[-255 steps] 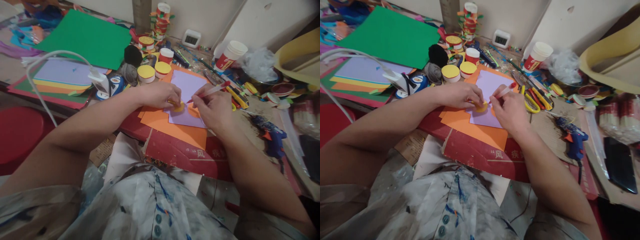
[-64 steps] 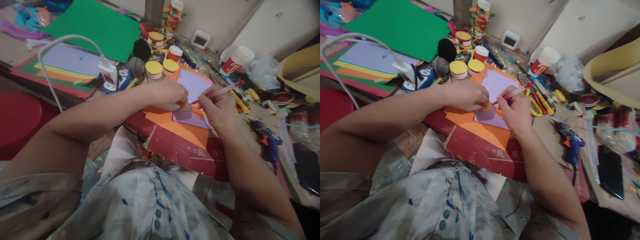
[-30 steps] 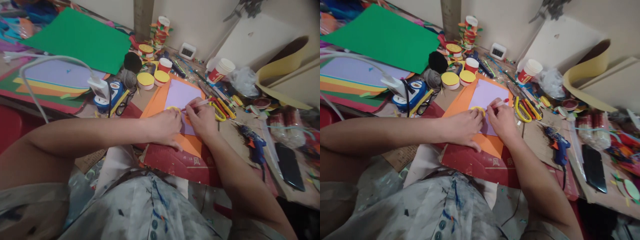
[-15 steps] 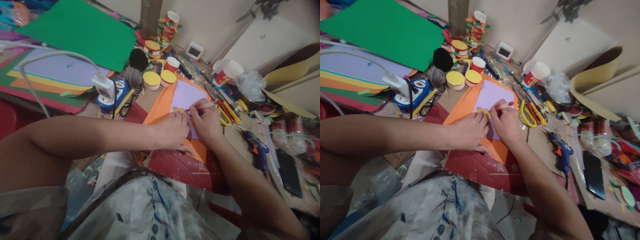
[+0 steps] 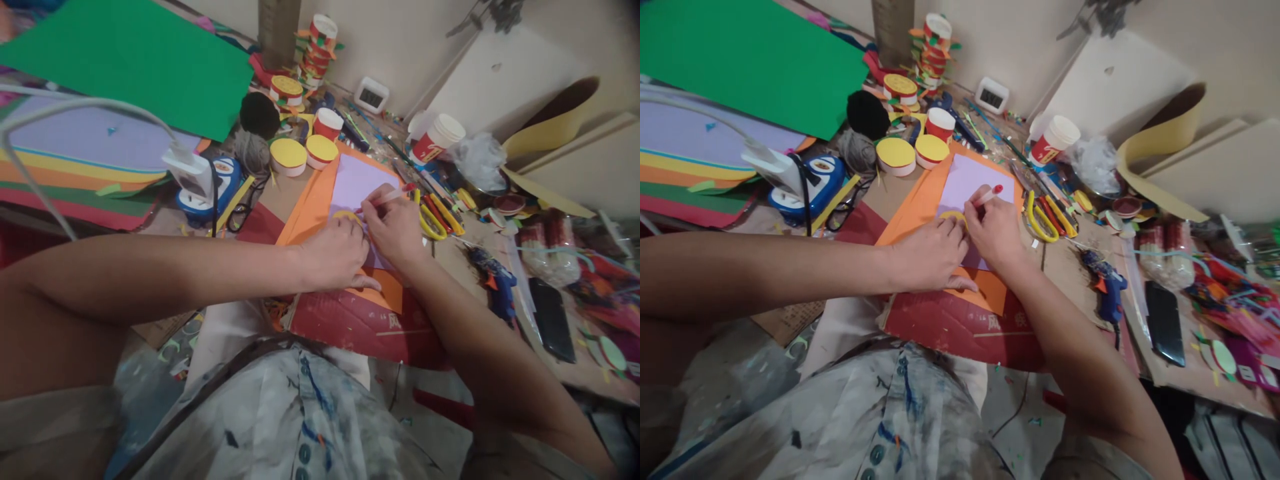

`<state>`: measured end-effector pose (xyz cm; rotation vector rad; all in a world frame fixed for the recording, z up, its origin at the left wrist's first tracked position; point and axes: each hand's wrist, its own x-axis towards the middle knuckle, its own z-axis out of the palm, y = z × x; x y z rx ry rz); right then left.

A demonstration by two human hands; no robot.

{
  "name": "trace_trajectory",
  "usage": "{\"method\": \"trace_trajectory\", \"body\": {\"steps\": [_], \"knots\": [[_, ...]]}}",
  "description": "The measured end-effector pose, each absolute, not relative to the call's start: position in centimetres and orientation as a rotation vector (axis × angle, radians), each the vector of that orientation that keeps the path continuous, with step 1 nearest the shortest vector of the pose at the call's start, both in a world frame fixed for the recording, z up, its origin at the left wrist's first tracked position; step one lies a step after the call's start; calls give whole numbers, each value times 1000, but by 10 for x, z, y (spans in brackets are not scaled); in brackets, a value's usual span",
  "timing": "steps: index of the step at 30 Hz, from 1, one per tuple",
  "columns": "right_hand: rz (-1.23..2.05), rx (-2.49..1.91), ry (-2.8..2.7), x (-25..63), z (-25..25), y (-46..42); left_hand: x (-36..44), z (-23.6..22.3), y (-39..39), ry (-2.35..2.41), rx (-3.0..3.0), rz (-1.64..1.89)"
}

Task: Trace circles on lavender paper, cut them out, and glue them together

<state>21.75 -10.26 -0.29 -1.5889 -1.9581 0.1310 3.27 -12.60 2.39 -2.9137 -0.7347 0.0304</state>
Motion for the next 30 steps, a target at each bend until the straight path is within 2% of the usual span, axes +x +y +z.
{"method": "trace_trajectory", "body": {"steps": [30], "knots": [[231, -1500, -2020, 195, 9, -89, 34, 24, -129, -777, -3034, -14]]}}
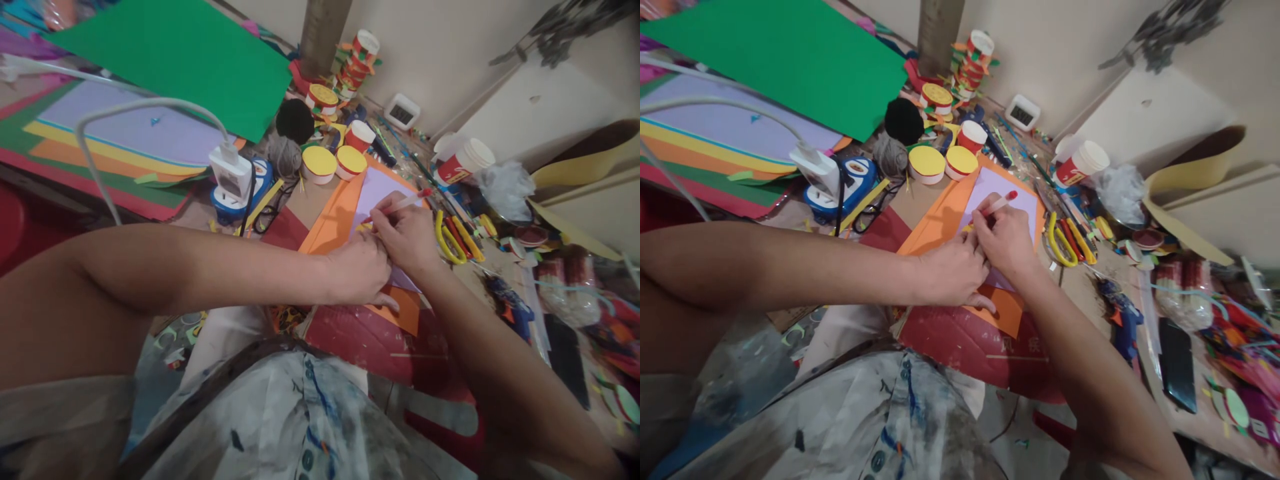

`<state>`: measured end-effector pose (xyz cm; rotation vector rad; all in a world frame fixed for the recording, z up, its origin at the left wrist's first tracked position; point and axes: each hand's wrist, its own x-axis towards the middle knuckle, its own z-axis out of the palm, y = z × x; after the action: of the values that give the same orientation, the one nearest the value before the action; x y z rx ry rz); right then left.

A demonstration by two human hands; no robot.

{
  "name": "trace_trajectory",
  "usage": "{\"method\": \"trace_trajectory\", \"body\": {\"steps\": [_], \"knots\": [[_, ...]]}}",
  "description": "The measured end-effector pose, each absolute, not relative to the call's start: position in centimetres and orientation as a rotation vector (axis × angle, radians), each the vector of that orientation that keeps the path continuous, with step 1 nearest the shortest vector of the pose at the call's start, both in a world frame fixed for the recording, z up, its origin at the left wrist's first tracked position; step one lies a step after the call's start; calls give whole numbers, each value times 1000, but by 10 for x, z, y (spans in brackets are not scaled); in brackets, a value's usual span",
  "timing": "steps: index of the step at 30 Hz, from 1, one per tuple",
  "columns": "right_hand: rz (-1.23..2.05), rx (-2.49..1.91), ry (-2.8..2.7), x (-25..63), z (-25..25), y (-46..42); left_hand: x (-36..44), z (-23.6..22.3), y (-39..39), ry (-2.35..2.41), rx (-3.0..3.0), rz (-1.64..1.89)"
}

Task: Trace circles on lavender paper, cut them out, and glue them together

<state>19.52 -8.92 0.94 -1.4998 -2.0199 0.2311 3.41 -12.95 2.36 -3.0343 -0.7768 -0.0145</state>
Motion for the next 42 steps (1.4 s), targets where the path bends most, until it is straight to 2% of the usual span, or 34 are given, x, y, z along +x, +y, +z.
{"method": "trace_trajectory", "body": {"steps": [29, 36, 42], "knots": [[448, -1370, -2125, 193, 18, -86, 35, 24, -129, -791, -3069, -49], [412, -1406, -1832, 205, 12, -100, 34, 29, -130, -814, -3016, 9], [396, -1337, -1594, 219, -3, -120, 34, 29, -115, -792, -3019, -129]]}}
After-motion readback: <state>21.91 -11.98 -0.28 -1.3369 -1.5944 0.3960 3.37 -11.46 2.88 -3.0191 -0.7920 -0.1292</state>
